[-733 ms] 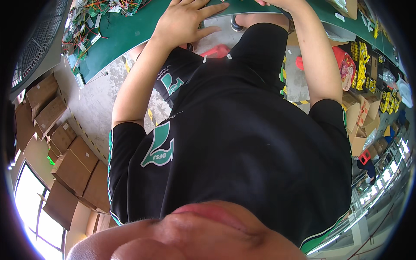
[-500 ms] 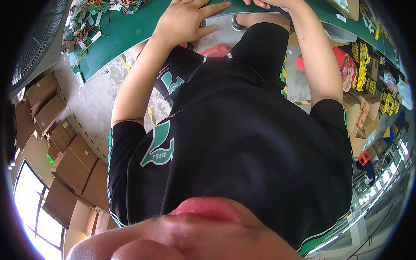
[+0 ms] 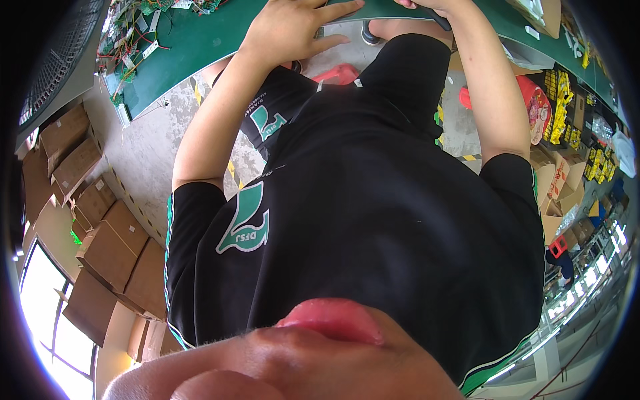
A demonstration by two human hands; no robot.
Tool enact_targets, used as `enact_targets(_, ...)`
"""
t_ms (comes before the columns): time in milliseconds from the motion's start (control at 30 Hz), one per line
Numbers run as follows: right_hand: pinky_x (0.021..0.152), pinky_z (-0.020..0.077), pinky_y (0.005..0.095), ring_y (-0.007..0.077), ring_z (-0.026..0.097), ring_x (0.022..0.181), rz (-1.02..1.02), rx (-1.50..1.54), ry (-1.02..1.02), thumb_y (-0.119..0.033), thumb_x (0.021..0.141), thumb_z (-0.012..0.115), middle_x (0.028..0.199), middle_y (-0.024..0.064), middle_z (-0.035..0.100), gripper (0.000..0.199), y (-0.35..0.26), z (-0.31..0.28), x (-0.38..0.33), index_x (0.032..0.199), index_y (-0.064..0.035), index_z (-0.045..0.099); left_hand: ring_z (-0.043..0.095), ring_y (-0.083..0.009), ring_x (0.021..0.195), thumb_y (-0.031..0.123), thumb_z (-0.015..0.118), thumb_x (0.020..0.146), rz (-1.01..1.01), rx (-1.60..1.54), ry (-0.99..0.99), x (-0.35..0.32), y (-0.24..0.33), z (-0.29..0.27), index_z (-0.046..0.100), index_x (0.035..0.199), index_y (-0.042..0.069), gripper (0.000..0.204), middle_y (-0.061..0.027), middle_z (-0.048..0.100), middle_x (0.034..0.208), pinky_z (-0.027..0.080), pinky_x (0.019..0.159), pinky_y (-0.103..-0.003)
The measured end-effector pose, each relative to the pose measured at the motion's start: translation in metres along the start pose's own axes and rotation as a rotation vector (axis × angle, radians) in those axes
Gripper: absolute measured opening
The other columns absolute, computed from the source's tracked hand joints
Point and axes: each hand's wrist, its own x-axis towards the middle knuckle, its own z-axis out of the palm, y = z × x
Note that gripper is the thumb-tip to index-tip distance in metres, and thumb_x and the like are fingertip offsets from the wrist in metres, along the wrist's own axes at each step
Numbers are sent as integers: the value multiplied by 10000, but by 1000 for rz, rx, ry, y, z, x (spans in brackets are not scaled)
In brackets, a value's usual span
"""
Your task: The person assembles electronic components by attaching small plastic pieces to circuit boards with pliers.
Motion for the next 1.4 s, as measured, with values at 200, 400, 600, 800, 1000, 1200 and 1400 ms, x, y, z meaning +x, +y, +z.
enact_targets(200, 474, 370, 218, 47, 478, 521, -34, 29, 44, -85, 980, 654, 718, -12, 578, 81, 4, 3, -2, 930, -31, 619, 363, -369, 1493, 452, 710, 892, 2, -5, 20, -1, -1, 4, 580, 1458, 225, 623, -135, 483, 1555, 244, 1234, -555)
enact_targets(400, 477, 374, 228, 55, 477, 533, 7, -29, 139, -77, 985, 645, 711, -10, 565, 83, 2, 12, -5, 927, -38, 600, 372, -379, 1483, 463, 692, 906, 11, 7, 50, -2, -3, 7, 581, 1458, 225, 612, -143, 480, 1555, 247, 1231, -551)
enact_targets(600, 481, 383, 244, 64, 478, 537, 26, -128, 114, -93, 991, 656, 706, -5, 561, 122, -6, 14, -7, 912, -39, 580, 377, -377, 1481, 461, 688, 907, 20, -5, 57, -3, -3, 5, 591, 1450, 222, 601, -142, 482, 1554, 249, 1231, -548)
enact_targets(800, 502, 416, 275, 100, 519, 570, 32, -230, 181, -144, 965, 723, 750, 30, 589, 218, -24, 23, -15, 1008, 0, 564, 349, -371, 1504, 448, 691, 905, 6, 13, 33, -4, -3, 5, 591, 1451, 224, 599, -141, 465, 1575, 236, 1239, -547)
enact_targets(1000, 550, 462, 297, 113, 554, 630, -117, -372, 418, -197, 946, 755, 816, 51, 632, 359, -15, 36, -19, 1140, 34, 560, 336, -371, 1513, 434, 695, 906, -14, -3, 9, -2, 0, 4, 596, 1450, 224, 592, -140, 459, 1581, 220, 1247, -548)
enact_targets(1200, 540, 455, 260, 82, 538, 619, -261, 27, 328, -183, 993, 690, 798, 2, 589, 194, 25, 14, -33, 1076, -24, 617, 337, -369, 1511, 434, 693, 909, -8, -26, 18, 0, 1, 3, 594, 1453, 229, 589, -142, 458, 1581, 226, 1245, -547)
enact_targets(1400, 474, 310, 175, -16, 450, 558, -288, 7, 528, -212, 1025, 669, 756, -26, 586, 319, 61, 35, -88, 1285, -31, 639, 340, -370, 1509, 443, 684, 914, 17, -12, 51, 1, -1, 5, 596, 1452, 230, 586, -153, 454, 1583, 234, 1240, -548)
